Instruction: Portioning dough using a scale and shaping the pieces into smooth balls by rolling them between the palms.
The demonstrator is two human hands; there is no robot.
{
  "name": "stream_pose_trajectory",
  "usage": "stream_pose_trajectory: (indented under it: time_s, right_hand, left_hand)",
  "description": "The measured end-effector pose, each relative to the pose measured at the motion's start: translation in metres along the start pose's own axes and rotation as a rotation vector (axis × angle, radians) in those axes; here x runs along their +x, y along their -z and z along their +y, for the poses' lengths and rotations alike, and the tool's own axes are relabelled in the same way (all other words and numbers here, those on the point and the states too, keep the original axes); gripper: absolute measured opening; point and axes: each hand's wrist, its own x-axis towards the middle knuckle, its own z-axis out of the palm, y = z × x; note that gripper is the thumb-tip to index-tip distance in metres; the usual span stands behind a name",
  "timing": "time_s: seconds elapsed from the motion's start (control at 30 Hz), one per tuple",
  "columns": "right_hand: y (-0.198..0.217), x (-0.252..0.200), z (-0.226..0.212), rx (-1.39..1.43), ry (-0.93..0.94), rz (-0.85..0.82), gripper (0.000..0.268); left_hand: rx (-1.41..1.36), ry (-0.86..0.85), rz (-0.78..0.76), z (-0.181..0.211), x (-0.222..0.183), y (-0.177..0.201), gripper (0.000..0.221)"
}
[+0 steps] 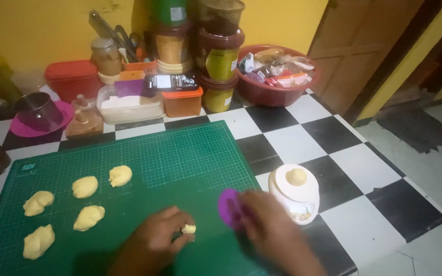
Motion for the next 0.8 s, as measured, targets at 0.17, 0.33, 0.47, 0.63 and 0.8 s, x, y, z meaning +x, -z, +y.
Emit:
stream_pose_trajectory:
  time_s: [0.17, 0.33, 0.47, 0.63, 0.8]
  right_hand:
    - [-0.05, 0.0, -0.033, -0.346, 0.372, -0.033, 0.048]
    - [-0.087, -0.041, 0.006, 0.186, 0.618, -0.309, 0.062]
    - [-0.036, -0.048, -0.028, 0.385, 0.363, -0.199, 0.057]
    - [-0.064, -0.043, 0.006, 0.007, 0.405, -0.11, 0.082]
    - [-0.039, -0.04, -0.007, -0.072, 0.199, -0.057, 0.078]
  left_hand:
    - [-0.028, 0.059, 0.076, 0.001, 0.004, 0.0, 0.012]
    - [0.031, 0.212, -0.133, 0.033, -0.007, 0.017, 0.052]
    - [0.023, -0.257, 0.091, -0.031, 0.014, -0.01, 0.021]
    - [-0.125, 0.139, 0.074, 0.003, 0.004, 0.008, 0.023]
    - [-0.126, -0.172, 0.076, -0.032, 0.015, -0.009, 0.026]
